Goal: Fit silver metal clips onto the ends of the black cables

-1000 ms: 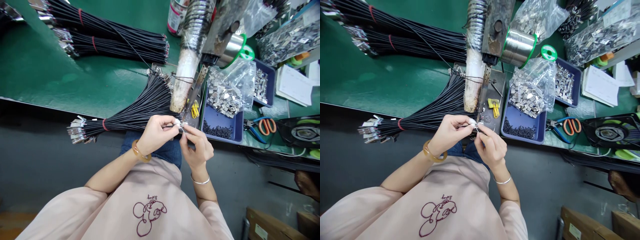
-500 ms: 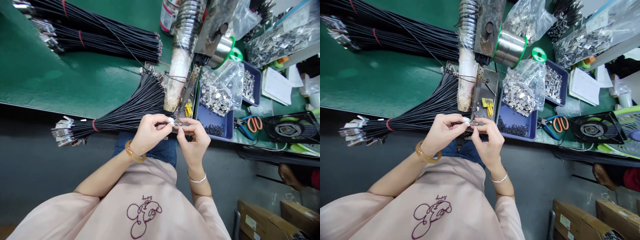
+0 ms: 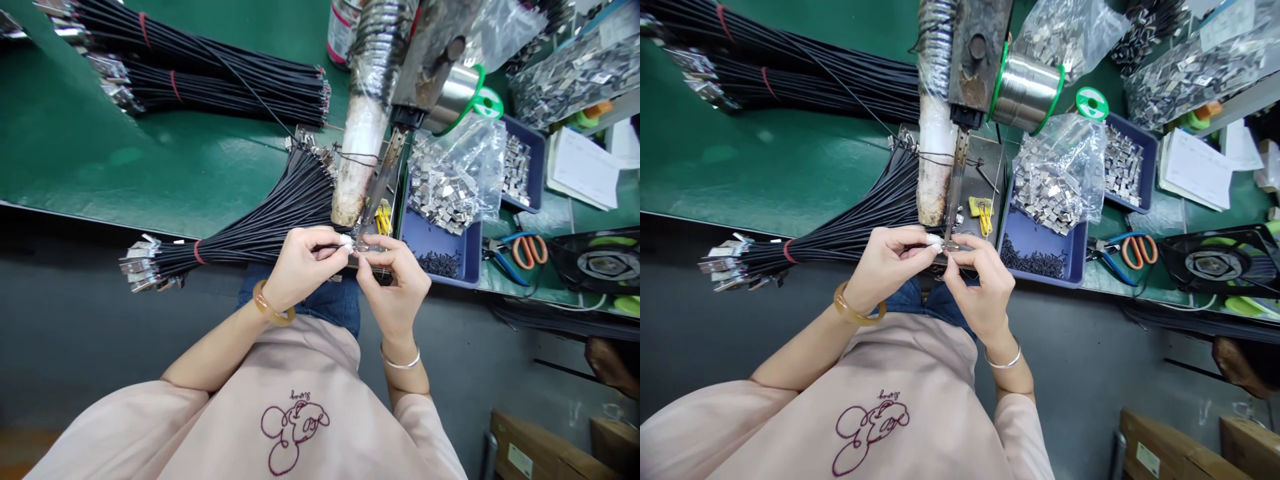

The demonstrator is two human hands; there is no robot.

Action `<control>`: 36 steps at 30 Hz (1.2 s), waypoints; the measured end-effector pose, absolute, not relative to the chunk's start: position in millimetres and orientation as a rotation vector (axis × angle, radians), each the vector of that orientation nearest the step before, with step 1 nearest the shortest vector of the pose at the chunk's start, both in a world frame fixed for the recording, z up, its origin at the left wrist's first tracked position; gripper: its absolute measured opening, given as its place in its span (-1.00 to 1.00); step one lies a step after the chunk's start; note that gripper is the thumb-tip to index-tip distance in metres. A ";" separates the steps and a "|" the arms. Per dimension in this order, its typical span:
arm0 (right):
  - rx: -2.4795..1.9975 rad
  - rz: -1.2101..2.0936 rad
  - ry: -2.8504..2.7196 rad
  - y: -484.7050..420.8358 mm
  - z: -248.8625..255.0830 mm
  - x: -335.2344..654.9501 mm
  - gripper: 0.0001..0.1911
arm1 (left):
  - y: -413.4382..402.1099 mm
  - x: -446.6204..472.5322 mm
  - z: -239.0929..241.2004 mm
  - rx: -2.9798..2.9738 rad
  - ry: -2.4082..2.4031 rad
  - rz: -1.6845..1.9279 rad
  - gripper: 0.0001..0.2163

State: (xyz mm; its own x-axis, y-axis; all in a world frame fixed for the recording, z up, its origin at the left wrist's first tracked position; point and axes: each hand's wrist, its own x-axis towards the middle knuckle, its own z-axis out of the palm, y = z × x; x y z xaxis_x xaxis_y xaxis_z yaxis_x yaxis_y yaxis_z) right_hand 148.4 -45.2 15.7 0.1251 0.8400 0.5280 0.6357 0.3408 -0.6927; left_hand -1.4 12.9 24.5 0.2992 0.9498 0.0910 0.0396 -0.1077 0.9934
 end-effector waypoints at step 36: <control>-1.415 0.257 -1.609 -45.2 17.4 148.4 -0.87 | 9.5 -0.1 20.4 1.415 1.018 0.920 -0.88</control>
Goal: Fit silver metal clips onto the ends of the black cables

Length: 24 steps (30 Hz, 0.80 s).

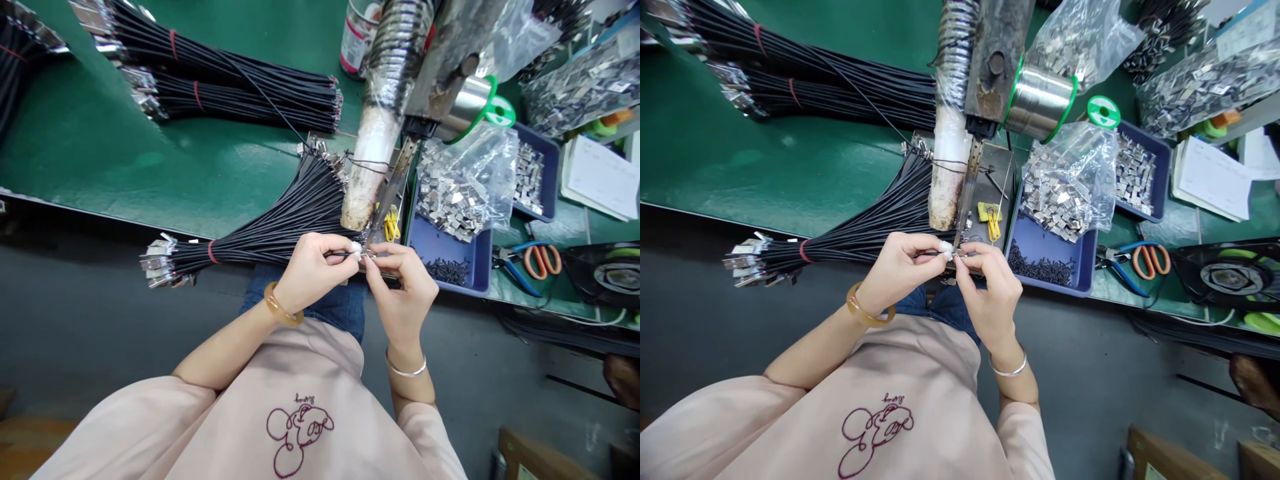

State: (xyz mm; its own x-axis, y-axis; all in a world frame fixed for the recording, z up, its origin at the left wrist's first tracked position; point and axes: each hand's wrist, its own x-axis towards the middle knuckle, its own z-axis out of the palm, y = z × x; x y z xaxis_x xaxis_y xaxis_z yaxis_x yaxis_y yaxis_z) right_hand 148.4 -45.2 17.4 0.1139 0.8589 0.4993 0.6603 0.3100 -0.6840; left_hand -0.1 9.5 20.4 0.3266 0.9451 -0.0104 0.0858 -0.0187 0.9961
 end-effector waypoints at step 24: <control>-1.409 0.279 -1.591 -46.8 13.8 148.6 -0.88 | 10.0 -2.2 14.2 1.414 1.020 0.914 -0.84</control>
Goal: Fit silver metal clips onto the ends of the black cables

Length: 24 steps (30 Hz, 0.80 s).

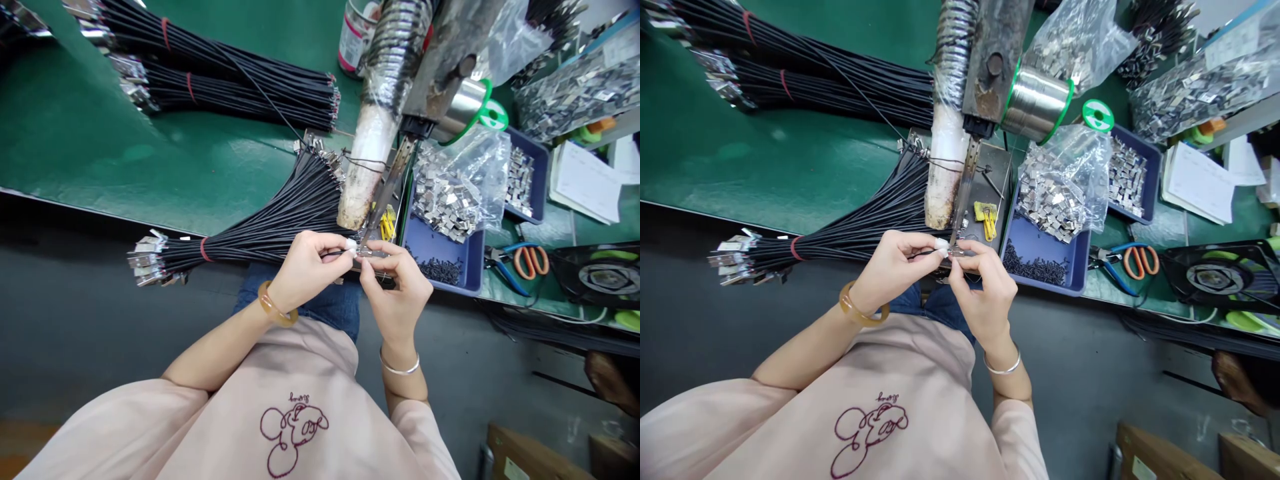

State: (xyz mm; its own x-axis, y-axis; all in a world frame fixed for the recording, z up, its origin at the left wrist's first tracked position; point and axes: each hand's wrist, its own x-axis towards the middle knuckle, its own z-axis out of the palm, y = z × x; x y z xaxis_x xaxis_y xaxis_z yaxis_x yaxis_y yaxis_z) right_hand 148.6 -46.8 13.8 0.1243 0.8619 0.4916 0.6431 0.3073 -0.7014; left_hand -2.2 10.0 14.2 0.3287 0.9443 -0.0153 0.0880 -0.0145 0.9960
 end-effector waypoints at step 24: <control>-1.420 0.290 -1.655 -46.7 20.4 153.2 -0.87 | 12.0 -2.7 16.0 1.512 1.004 0.888 -0.79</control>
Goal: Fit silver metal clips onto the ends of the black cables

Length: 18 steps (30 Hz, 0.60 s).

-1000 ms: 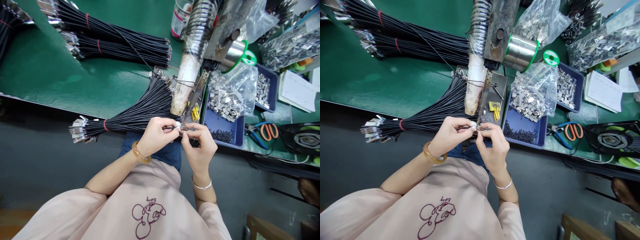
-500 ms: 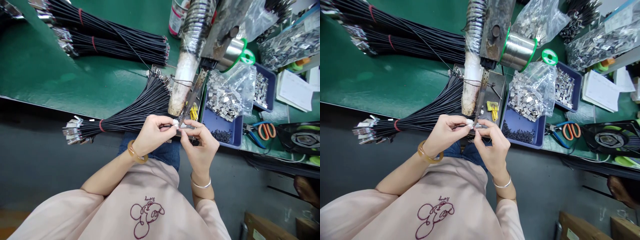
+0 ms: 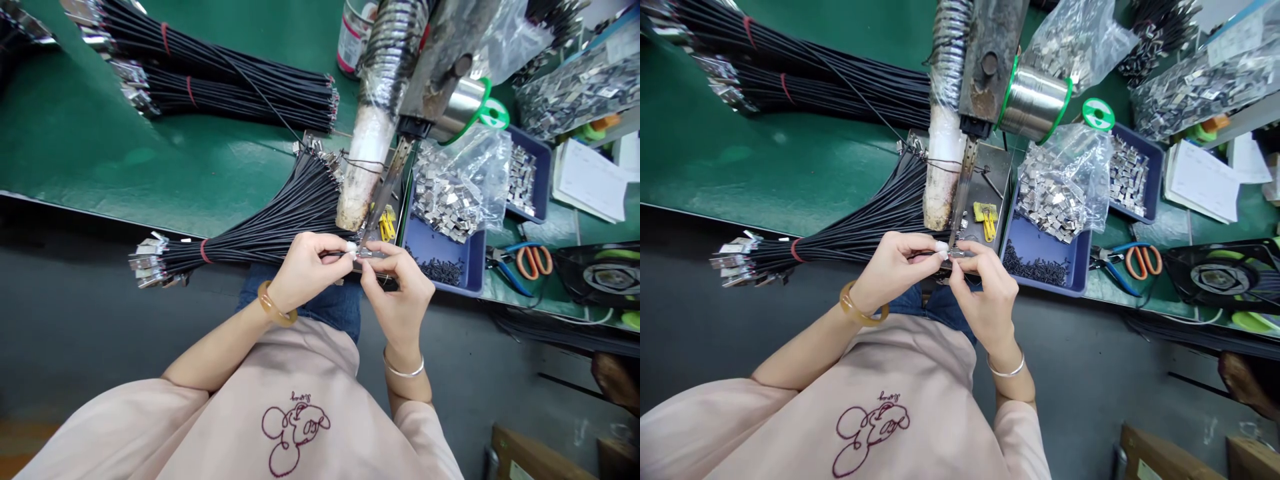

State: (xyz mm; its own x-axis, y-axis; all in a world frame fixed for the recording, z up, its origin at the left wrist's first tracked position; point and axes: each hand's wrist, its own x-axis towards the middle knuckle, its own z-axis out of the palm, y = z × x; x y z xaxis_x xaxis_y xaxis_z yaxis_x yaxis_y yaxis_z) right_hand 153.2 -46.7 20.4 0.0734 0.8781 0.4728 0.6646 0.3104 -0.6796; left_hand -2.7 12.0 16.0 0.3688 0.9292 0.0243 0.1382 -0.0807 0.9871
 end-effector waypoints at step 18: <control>-1.429 0.406 -1.532 -48.8 15.6 152.5 -0.88 | 21.5 -4.7 20.9 1.445 0.953 0.853 -0.82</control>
State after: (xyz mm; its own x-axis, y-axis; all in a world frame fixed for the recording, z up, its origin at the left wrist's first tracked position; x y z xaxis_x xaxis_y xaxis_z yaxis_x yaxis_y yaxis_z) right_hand 152.5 -48.8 15.6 0.1535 0.8983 0.4117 0.5763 0.2570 -0.7757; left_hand -4.7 21.5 20.9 0.4066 0.9135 -0.0153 0.0856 -0.0214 0.9961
